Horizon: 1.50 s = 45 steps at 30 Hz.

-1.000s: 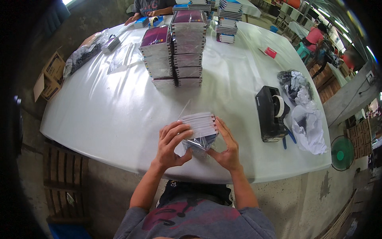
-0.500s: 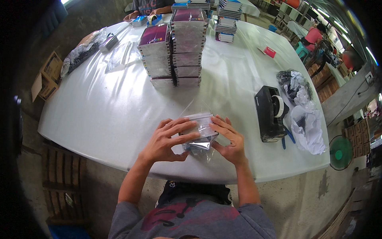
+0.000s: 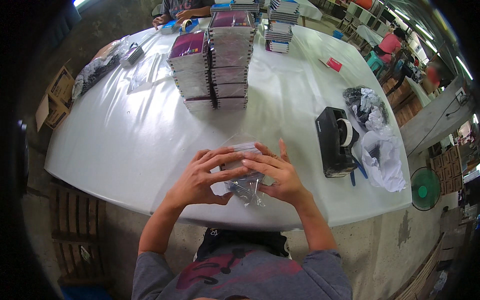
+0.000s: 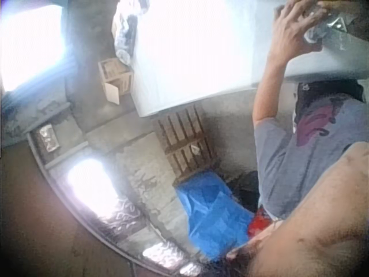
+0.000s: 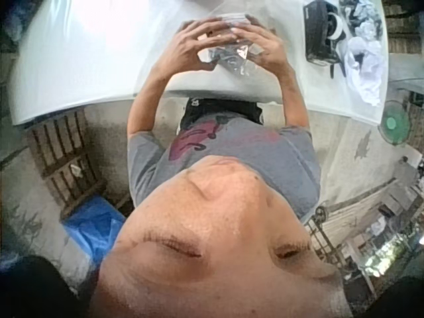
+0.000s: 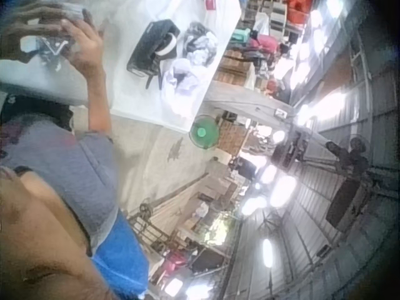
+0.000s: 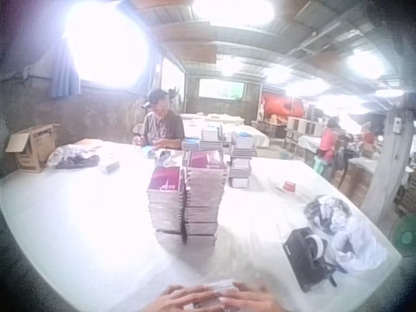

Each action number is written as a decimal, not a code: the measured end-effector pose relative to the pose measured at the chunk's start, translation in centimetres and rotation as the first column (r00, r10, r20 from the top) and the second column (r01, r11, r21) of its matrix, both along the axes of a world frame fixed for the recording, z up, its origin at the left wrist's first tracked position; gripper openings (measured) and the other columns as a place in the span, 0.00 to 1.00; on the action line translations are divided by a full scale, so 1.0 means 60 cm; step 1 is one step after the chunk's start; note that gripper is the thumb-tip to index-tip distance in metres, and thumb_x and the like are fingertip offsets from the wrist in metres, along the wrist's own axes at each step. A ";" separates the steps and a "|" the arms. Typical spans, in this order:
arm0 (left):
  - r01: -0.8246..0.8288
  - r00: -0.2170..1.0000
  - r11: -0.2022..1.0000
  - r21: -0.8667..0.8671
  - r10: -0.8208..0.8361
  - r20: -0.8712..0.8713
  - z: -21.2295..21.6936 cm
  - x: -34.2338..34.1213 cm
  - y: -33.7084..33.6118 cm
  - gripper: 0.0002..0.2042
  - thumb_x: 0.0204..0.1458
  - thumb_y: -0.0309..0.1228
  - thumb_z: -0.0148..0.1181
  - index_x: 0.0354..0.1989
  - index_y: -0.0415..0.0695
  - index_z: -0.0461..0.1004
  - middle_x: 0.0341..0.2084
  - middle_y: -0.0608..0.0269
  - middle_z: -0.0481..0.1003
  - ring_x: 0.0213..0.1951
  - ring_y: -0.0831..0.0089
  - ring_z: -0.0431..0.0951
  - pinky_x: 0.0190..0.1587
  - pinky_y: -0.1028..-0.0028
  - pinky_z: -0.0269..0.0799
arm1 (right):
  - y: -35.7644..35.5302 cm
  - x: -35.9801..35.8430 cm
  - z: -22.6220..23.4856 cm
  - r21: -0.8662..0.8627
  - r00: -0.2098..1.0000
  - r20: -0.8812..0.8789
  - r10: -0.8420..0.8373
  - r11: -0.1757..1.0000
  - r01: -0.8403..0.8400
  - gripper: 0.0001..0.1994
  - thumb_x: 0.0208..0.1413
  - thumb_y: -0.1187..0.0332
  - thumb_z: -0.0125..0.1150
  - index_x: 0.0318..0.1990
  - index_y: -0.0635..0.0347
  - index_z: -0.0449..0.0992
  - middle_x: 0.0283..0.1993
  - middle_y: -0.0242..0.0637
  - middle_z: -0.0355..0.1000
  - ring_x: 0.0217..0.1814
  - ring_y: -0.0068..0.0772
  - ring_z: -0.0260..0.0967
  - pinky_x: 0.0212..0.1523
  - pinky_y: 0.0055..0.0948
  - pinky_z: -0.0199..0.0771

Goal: The person repeatedly places spiral-bound notebooks into clear plastic sleeves, folds the edges, and seals them with tape from a dispenser. Finished wrapped notebooks are stacked on the table. The person handles notebooks of different colors and sizes throughout the clip.

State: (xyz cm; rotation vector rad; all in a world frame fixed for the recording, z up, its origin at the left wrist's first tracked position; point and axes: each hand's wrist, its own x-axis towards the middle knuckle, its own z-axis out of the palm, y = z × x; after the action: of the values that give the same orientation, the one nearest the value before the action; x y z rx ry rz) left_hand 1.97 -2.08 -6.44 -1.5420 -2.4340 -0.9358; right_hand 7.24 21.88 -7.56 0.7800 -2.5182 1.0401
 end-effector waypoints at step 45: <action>-0.154 0.974 0.987 -0.050 0.144 -0.173 0.024 0.002 0.013 0.39 0.32 0.64 0.61 0.56 0.60 0.71 0.56 0.75 0.70 0.70 0.54 0.42 0.62 0.45 0.07 | 0.122 0.053 0.041 -0.506 0.934 0.035 -0.356 0.800 0.324 0.24 0.46 0.64 0.70 0.51 0.60 0.72 0.66 0.43 0.56 0.71 0.38 0.48 0.67 0.38 0.48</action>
State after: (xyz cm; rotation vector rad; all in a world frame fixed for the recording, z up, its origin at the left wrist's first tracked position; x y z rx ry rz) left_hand 2.07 -1.27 -5.00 -1.3721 -2.4394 -0.6787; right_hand 10.41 29.21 -5.12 0.1895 -2.0670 1.4194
